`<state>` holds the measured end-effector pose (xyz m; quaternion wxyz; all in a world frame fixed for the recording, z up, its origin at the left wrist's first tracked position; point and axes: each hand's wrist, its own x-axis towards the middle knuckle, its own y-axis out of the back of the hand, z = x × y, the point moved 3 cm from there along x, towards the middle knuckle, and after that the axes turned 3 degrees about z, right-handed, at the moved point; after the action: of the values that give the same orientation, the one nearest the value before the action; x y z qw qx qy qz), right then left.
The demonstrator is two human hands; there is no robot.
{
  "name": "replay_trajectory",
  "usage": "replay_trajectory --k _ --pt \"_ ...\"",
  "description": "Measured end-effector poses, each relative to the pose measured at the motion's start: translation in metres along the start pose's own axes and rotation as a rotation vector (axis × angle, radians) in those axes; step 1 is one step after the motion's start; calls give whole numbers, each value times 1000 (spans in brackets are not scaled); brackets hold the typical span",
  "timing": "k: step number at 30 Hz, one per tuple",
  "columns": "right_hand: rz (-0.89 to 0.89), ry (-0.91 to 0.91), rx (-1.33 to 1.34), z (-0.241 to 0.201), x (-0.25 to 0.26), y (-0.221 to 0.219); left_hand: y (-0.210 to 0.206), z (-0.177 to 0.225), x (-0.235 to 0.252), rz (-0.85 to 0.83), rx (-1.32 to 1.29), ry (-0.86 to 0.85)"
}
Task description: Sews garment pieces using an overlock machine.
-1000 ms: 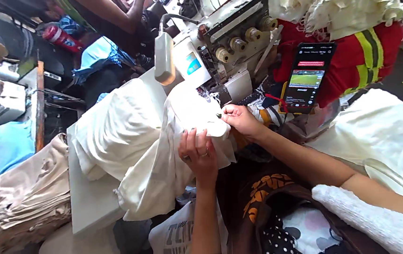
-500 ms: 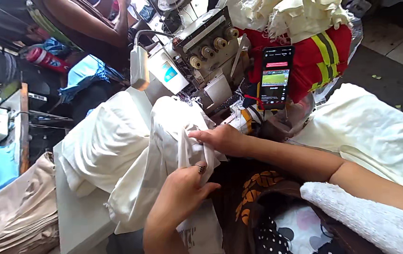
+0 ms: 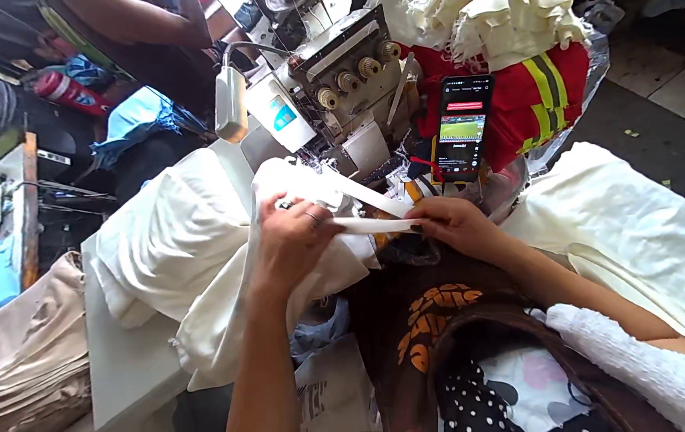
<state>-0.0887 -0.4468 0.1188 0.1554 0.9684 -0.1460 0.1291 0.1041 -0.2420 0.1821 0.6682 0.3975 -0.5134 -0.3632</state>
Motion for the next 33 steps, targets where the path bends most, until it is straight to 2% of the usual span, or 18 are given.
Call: replay_trajectory --k 3,7,9,14,19,22,25,29,33 --pt "-56 -59 70 8 -2 -6 -6 24 -7 -75 6 -4" --pt "-116 149 119 0 1 -17 0 11 -16 37 -75 62" --pt "-105 207 67 -1 4 -18 2 10 -12 57 -109 20" --pt "-50 166 -69 5 0 -12 -3 21 -4 -103 -249 -52" --pt "-124 128 272 -4 -10 -7 -4 46 6 -141 -420 -150" --pt "-112 155 360 -8 -10 -6 -4 51 13 -125 -456 -182" --pt "-112 199 253 -7 -5 -9 -1 52 15 -94 -446 -194" --pt "-141 140 -49 -4 -6 -18 1 55 10 -130 -360 -207" --pt "-169 176 -82 -5 -9 -21 -1 56 6 -175 -242 -203"
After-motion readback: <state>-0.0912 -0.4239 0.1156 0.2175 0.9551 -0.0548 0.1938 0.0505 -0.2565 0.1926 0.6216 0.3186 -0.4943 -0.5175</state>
